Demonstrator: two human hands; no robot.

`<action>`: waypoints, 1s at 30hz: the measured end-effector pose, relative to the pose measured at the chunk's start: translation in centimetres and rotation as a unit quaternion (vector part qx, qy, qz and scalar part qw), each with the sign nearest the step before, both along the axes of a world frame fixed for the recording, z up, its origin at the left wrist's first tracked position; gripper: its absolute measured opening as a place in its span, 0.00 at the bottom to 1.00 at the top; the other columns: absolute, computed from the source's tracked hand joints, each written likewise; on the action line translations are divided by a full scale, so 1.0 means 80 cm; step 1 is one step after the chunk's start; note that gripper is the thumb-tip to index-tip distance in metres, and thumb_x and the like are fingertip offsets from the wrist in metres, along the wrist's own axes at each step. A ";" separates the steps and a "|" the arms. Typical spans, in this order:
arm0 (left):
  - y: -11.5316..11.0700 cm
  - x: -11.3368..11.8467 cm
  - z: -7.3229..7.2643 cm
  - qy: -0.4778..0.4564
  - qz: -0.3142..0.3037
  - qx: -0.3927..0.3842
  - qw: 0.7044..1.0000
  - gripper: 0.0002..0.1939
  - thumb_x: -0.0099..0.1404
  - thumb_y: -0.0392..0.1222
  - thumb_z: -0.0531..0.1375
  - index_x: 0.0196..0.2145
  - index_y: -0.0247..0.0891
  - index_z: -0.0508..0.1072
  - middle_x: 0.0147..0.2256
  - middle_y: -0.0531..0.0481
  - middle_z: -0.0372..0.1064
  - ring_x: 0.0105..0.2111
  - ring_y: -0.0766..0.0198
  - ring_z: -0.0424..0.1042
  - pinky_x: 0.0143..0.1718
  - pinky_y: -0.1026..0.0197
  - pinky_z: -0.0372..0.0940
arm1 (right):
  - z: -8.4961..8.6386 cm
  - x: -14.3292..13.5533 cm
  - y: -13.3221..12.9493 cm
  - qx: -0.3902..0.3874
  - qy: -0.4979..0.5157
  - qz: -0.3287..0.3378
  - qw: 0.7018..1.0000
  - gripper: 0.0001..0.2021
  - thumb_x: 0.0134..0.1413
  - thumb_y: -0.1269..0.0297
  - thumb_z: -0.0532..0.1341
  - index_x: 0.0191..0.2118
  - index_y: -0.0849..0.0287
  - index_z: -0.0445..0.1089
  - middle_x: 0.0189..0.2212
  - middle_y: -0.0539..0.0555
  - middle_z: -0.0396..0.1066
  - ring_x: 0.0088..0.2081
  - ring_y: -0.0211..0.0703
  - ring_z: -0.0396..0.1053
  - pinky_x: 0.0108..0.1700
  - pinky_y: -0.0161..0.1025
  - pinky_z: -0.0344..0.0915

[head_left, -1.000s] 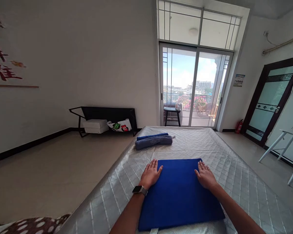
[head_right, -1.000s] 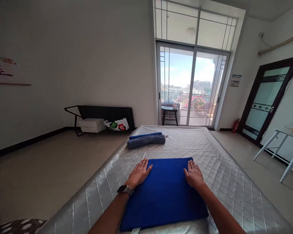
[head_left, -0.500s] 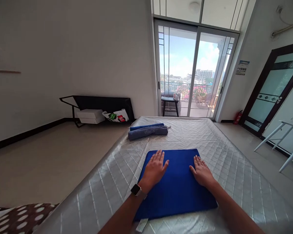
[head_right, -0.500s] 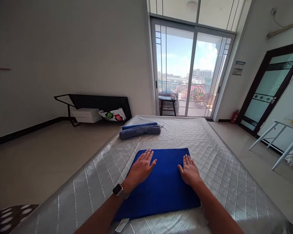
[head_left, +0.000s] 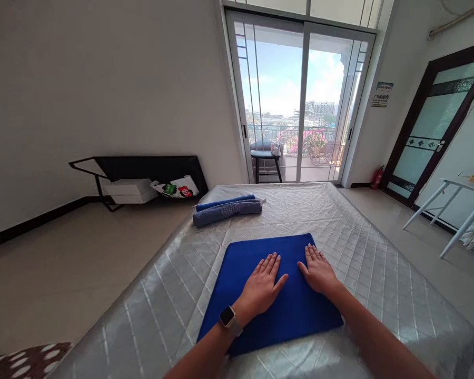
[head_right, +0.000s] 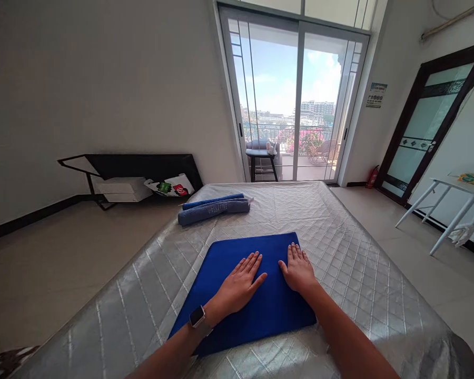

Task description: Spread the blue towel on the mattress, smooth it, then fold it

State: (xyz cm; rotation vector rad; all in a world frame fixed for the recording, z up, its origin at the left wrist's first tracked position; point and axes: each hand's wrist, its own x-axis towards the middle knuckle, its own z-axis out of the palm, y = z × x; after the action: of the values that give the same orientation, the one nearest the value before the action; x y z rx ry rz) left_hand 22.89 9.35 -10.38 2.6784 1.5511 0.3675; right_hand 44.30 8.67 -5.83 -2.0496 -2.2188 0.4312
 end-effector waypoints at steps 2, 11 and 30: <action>0.016 -0.021 -0.002 0.015 0.035 -0.010 0.999 0.36 0.74 0.60 0.38 0.69 0.34 0.54 0.69 0.42 0.48 0.70 0.54 0.46 0.69 0.47 0.46 | -0.002 0.001 0.001 -0.005 0.008 -0.002 1.000 0.36 0.70 0.47 0.39 0.73 0.68 0.38 0.73 0.58 0.35 0.72 0.47 0.32 0.70 0.44 0.33; 0.084 -0.127 -0.017 0.053 0.178 -0.007 0.983 0.37 0.73 0.57 0.39 0.68 0.25 0.55 0.68 0.34 0.50 0.69 0.50 0.50 0.67 0.45 0.48 | -0.002 0.000 0.001 0.001 0.031 0.003 1.000 0.36 0.69 0.49 0.40 0.72 0.69 0.40 0.72 0.59 0.34 0.72 0.47 0.33 0.70 0.44 0.32; 0.003 0.035 0.039 0.003 -0.058 0.021 0.998 0.31 0.76 0.56 0.41 0.67 0.37 0.59 0.67 0.43 0.54 0.68 0.56 0.51 0.66 0.48 0.56 | -0.010 -0.005 0.003 0.041 0.059 0.015 0.997 0.34 0.68 0.55 0.43 0.71 0.74 0.45 0.71 0.65 0.39 0.72 0.51 0.35 0.71 0.49 0.37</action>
State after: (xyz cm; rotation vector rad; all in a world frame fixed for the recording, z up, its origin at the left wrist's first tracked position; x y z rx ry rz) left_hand 25.70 9.60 -7.25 2.7864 1.3959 0.3923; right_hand 43.94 8.93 -6.65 -1.9015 -2.1631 0.4424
